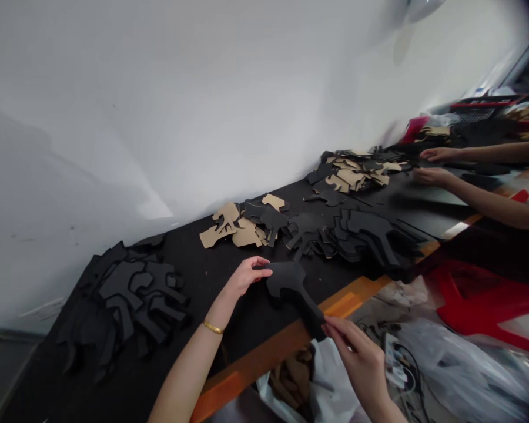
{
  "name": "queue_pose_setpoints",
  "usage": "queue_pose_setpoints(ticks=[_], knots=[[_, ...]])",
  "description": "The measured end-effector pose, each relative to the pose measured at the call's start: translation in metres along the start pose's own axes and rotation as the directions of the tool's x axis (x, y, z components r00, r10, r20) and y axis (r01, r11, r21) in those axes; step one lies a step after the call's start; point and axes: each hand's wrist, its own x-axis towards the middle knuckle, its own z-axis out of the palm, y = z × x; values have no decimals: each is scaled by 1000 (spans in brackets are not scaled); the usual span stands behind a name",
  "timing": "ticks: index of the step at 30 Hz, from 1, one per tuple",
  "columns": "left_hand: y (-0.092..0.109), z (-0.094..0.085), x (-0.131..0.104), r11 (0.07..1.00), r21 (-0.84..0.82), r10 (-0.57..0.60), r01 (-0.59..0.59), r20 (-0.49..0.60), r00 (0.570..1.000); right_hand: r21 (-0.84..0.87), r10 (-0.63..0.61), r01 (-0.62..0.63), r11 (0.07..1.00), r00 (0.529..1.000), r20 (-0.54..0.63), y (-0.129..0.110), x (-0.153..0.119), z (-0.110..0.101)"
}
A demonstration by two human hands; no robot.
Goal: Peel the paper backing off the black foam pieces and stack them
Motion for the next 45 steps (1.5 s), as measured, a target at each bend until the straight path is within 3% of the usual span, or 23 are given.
queue_pose_setpoints(ticks=[16, 31, 45], knots=[[1, 8, 0, 998, 55, -9, 9, -13, 1000, 29, 8, -9, 1000, 1000, 27, 6, -10, 1], [-1, 9, 2, 995, 96, 34, -29, -46, 998, -3, 103, -103, 995, 992, 68, 8, -5, 3], [1, 8, 3, 968, 242, 77, -64, -45, 996, -51, 112, -104, 993, 975, 190, 4, 4, -4]])
